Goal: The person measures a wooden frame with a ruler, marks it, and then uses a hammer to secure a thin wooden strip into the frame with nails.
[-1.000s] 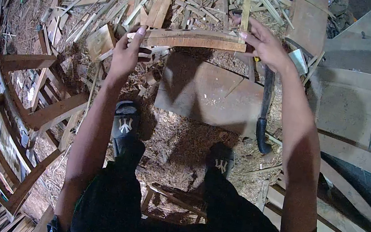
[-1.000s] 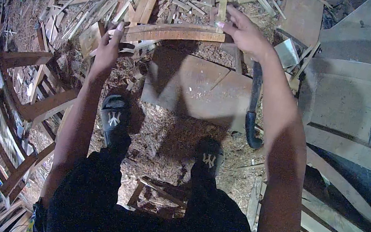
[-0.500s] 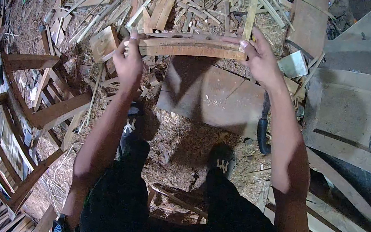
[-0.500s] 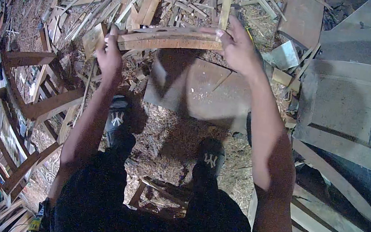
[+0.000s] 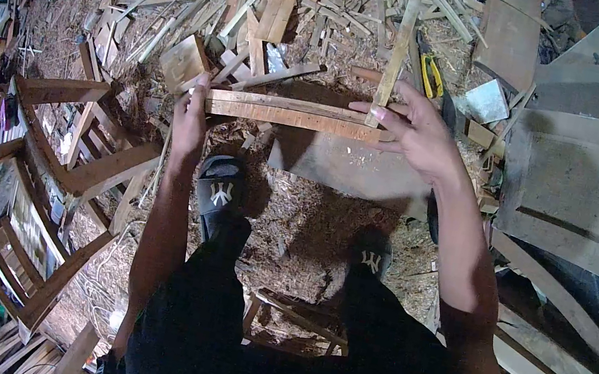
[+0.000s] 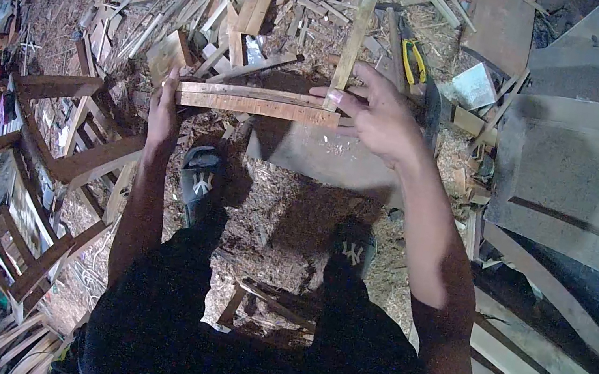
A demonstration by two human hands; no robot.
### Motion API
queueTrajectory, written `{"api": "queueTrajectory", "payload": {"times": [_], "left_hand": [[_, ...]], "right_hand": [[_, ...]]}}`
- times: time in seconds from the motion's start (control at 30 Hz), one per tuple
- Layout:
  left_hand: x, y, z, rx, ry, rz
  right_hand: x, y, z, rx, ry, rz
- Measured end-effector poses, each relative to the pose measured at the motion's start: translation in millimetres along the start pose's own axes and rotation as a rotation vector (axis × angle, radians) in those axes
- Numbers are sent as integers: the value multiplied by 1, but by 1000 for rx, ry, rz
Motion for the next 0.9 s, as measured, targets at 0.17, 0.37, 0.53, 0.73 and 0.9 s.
{"api": "queueTrajectory", "payload": {"times": [0.17, 0.37, 0.53, 0.73, 0.9], "left_hand": [[-5, -12, -8, -79, -172, 45], [10, -14, -22, -7, -464, 100], [44, 10, 0, -43, -332, 368], [51, 17, 21, -122, -725, 612], [46, 14, 22, -132, -583, 444]], "right_hand": [[-2, -3, -2, -22, 70, -8], [0, -8, -2, -57, 117, -51], [-4, -6, 0, -51, 146, -57], [0, -9, -5, 9, 166, -96], [11, -15, -10, 9, 183, -84]]}}
Point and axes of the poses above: each hand's wrist, its own y-axis away from the middle knuckle, its own z-axis out of the palm, x = y × z, the point moved 5 cm from there along -y, towards the middle knuckle, and after that the axes turned 11 degrees about -z, right-handed, at the moved point
